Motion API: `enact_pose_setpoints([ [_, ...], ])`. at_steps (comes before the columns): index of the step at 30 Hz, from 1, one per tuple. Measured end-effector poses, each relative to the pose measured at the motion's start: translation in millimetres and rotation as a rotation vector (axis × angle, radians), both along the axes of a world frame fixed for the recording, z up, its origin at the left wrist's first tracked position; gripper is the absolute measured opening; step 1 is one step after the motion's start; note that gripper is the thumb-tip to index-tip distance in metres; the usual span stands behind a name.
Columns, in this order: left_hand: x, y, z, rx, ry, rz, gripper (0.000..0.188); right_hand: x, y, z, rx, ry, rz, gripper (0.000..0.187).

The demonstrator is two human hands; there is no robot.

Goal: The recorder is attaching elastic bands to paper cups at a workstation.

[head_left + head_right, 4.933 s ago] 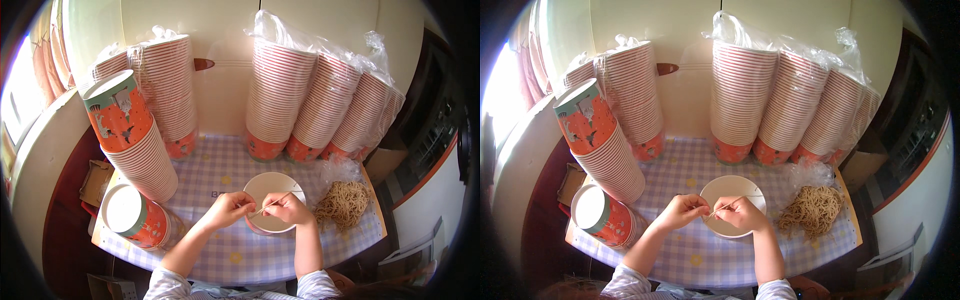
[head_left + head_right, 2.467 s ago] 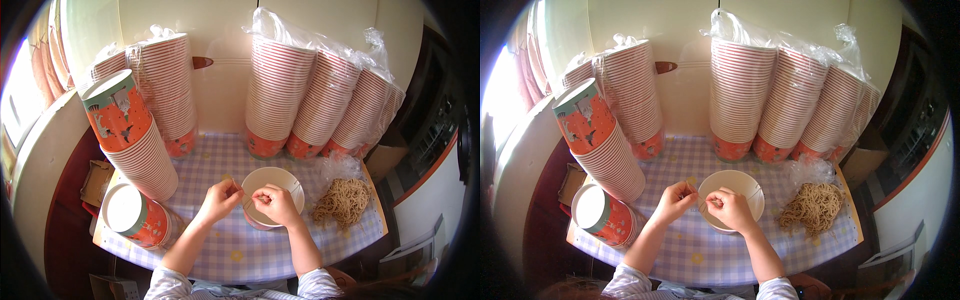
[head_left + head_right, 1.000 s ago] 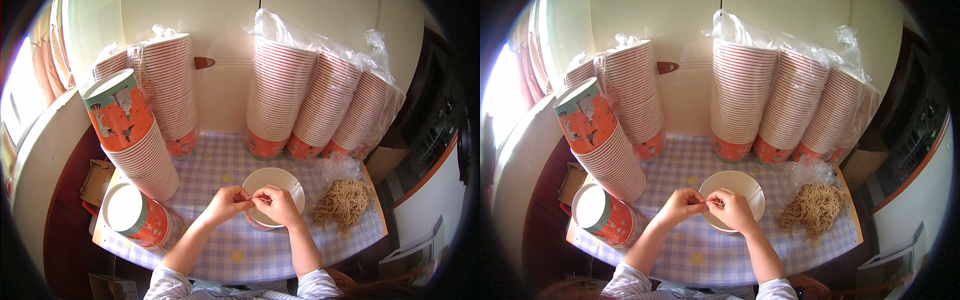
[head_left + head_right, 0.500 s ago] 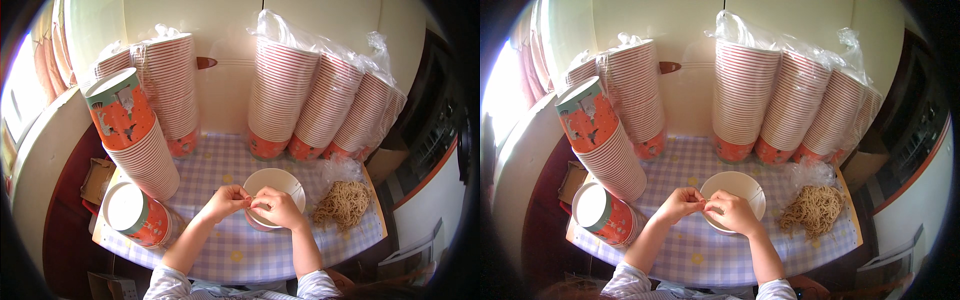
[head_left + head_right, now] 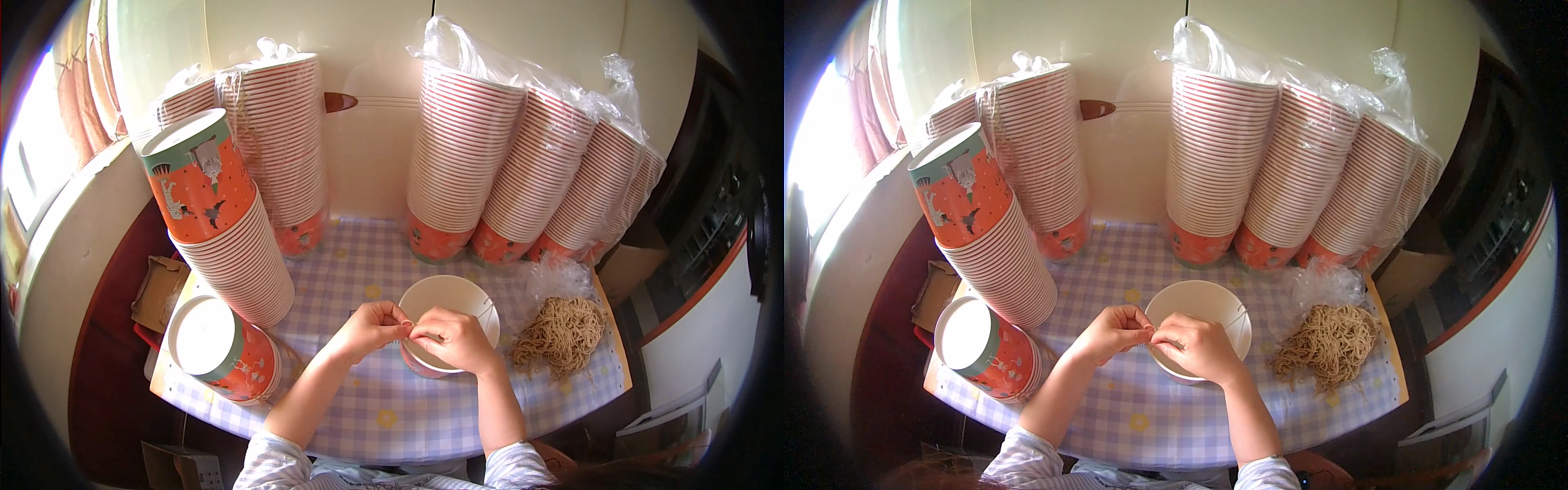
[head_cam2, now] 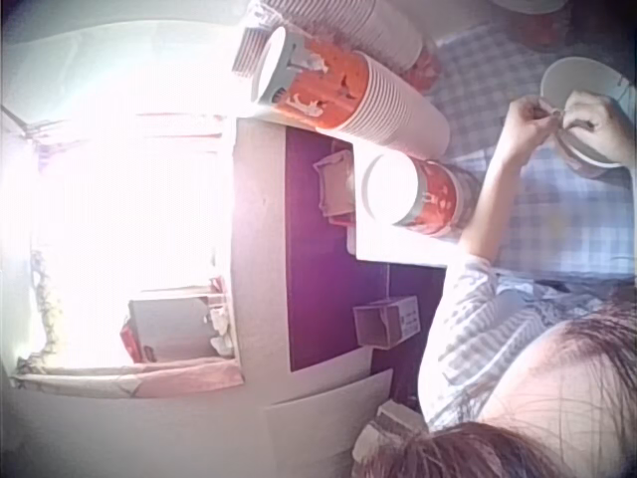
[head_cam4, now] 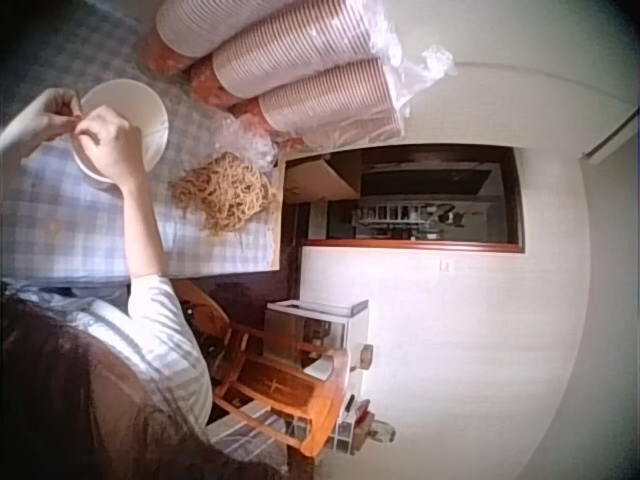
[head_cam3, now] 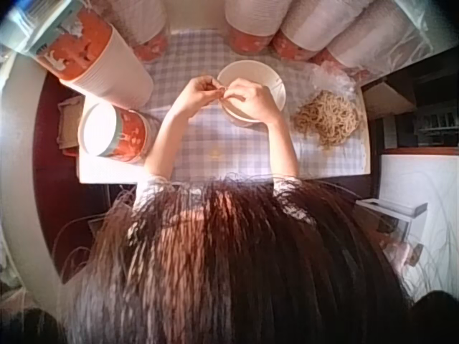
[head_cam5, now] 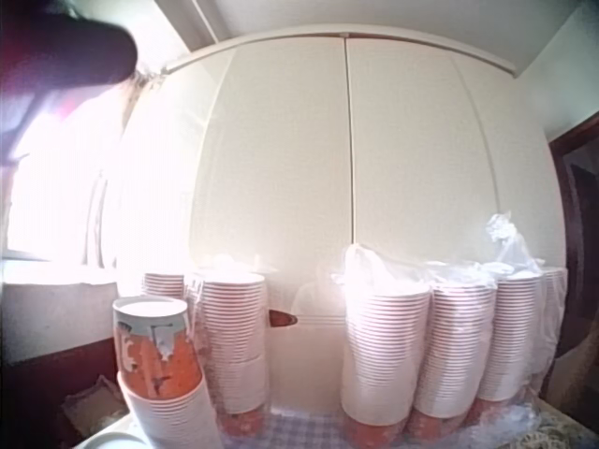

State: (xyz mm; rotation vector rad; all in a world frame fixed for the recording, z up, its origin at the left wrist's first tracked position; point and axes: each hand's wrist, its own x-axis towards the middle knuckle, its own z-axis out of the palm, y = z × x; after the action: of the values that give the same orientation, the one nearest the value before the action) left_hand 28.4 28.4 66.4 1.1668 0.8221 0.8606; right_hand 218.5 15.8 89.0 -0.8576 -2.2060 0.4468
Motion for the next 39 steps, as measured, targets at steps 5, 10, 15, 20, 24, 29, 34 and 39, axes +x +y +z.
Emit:
enact_pose_setpoints([
  [5, 1, -2, 0, 0.075, 0.059, 0.020, 0.010, -1, 0, 0, -0.051, 0.090, -0.017, 0.007],
  [10, 2, -7, 6, 0.179, 0.152, 0.014, 0.013, 1, 1, 1, -0.207, 0.133, -0.127, 0.008],
  [15, 4, -10, 10, 0.223, 0.258, 0.065, 0.012, -2, -2, 4, -0.206, 0.108, -0.155, 0.008],
  [20, 6, -13, 7, 0.277, 0.300, 0.139, 0.012, -4, -3, 4, -0.204, 0.120, -0.122, 0.008],
  [24, 10, -16, 11, 0.313, 0.380, 0.200, 0.013, -4, -2, -1, -0.167, 0.109, -0.137, 0.008],
  [29, 9, -17, 10, 0.359, 0.368, 0.185, 0.014, -5, -2, 0, -0.178, 0.096, -0.185, 0.009],
  [34, 7, -17, 10, 0.370, 0.331, 0.141, 0.017, -5, -1, -2, -0.135, 0.094, -0.192, 0.009],
  [39, 7, -19, 13, 0.393, 0.355, 0.132, 0.018, -6, -2, -1, -0.158, 0.102, -0.220, 0.010],
])
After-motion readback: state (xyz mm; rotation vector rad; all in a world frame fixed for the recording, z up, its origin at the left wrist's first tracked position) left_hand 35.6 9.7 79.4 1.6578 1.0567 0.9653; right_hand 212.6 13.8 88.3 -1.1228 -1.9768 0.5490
